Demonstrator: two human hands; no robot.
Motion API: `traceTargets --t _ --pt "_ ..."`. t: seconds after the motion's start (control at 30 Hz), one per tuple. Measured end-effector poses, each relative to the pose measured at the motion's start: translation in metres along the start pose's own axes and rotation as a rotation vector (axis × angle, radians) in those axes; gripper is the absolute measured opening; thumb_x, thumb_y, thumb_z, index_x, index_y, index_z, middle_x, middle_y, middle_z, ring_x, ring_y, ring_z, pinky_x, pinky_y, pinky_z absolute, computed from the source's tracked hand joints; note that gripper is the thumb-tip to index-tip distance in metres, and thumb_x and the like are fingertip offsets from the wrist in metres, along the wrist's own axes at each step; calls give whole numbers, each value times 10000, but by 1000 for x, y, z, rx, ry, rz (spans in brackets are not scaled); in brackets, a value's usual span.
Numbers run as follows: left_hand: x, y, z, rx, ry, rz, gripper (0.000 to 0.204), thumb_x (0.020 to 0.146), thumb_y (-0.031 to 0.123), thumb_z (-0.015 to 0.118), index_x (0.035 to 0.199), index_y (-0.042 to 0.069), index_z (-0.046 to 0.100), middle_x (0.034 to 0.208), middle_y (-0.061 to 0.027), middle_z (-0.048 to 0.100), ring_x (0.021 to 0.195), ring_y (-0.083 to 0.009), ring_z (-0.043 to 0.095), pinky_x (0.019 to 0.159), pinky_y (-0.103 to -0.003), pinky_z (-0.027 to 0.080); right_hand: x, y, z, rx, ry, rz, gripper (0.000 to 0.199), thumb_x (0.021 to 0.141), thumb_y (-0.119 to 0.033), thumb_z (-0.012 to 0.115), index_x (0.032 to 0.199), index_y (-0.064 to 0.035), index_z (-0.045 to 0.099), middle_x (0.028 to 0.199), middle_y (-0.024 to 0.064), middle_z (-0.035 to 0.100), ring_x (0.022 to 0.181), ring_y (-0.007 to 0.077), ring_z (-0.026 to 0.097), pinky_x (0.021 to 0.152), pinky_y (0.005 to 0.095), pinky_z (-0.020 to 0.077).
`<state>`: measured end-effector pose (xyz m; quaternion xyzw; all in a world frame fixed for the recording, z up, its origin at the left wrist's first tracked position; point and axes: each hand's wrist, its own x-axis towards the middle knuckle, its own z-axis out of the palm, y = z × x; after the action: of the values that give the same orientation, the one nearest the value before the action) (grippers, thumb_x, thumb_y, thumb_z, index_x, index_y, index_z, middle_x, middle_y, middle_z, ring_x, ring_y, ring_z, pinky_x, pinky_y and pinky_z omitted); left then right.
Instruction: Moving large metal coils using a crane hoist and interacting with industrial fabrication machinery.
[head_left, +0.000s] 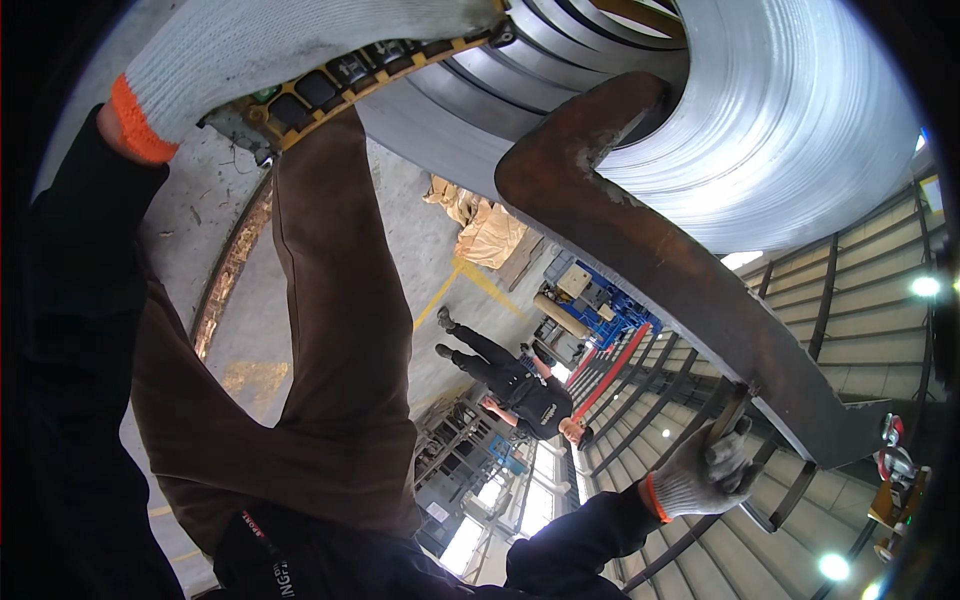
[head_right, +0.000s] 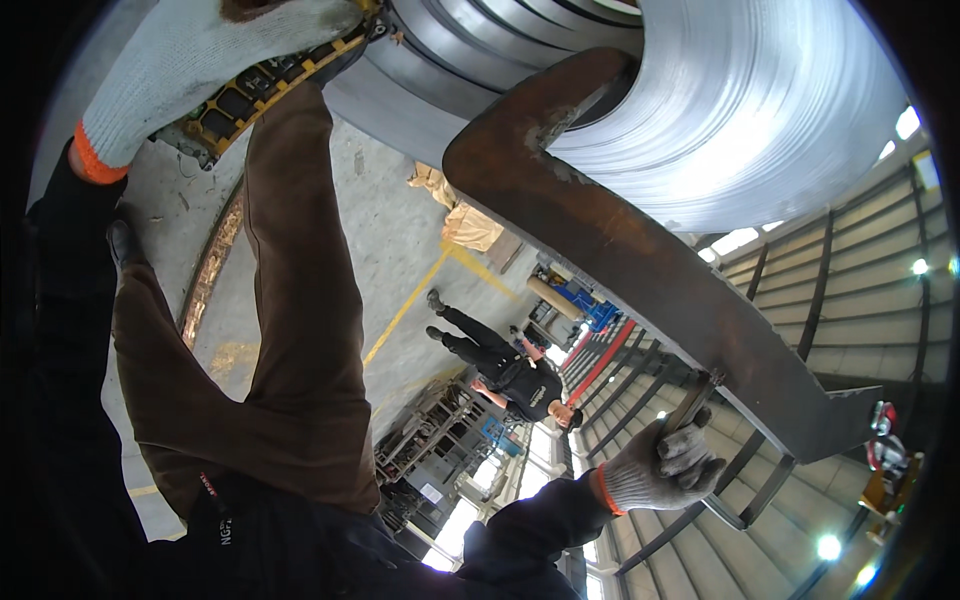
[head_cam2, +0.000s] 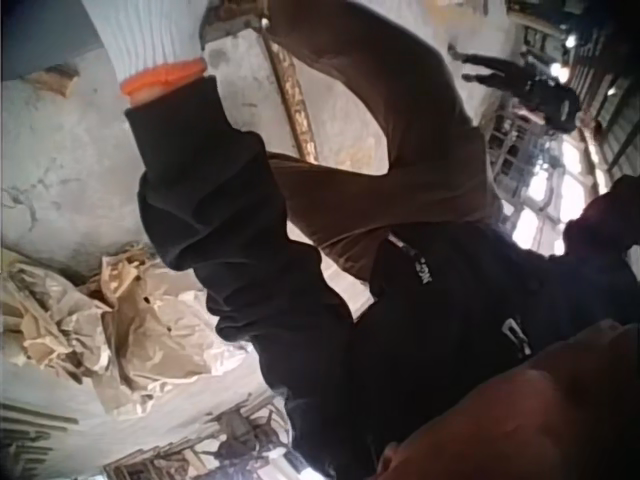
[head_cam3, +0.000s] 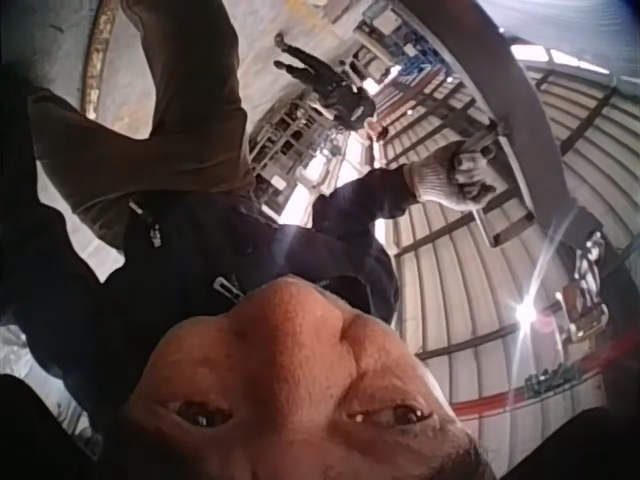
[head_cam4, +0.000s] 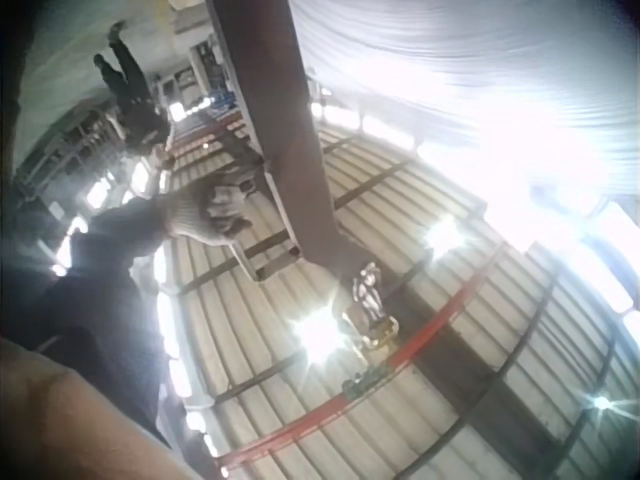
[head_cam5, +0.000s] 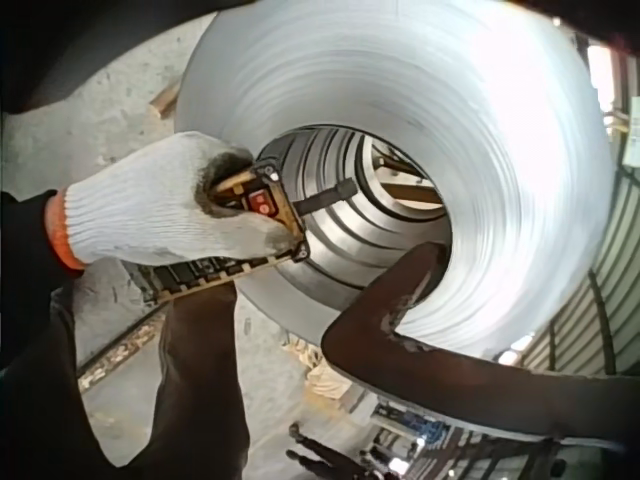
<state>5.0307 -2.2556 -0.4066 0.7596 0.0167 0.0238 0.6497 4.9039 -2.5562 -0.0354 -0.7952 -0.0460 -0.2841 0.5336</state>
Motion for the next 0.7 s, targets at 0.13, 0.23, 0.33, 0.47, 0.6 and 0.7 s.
traceTargets --t 0.13,0.23,0.33,0.47,0.6,0.7 --pt "2 3 0 11 -39 9 636 833 585 804 988 -27 725 803 -137 712 724 -209 664 686 -360 542 1 -4 6 16 109 -65 508 1002 -116 513 560 -215 284 449 -23 259 455 139 284 979 346 487" --pt "9 -28 -13 -68 -128 7 628 844 592 790 989 -16 728 808 -138 713 731 -229 666 701 -374 542 14 -10 22 30 167 -91 509 1013 -114 497 559 -221 293 441 -30 276 462 126 302 1040 374 491" --pt "4 -29 -14 -280 -105 111 459 936 342 765 1186 -33 675 970 -93 733 863 -111 682 795 -281 559 41 -33 24 -22 36 -21 517 1014 -131 514 553 -211 294 442 -27 285 484 136 336 1099 396 468" --pt "-3 14 -50 -308 -93 25 314 957 198 737 1154 -37 669 974 -57 715 842 -93 653 771 -260 538 86 -69 55 -13 -89 6 518 1010 -149 530 551 -201 295 442 -11 262 510 150 357 1133 509 446" --pt "-17 87 -96 -414 -18 -88 296 941 198 757 1093 -44 680 935 -77 733 817 -93 667 730 -270 545 156 -138 73 185 -96 24 458 1004 -158 546 624 -184 292 541 -7 280 567 168 349 924 427 505" --pt "-36 97 -120 -442 43 -190 332 920 223 795 1062 -58 690 886 -85 740 747 -87 666 679 -273 549 148 -153 83 192 -82 4 399 1012 -173 556 662 -158 365 562 -12 314 583 169 370 779 363 501"
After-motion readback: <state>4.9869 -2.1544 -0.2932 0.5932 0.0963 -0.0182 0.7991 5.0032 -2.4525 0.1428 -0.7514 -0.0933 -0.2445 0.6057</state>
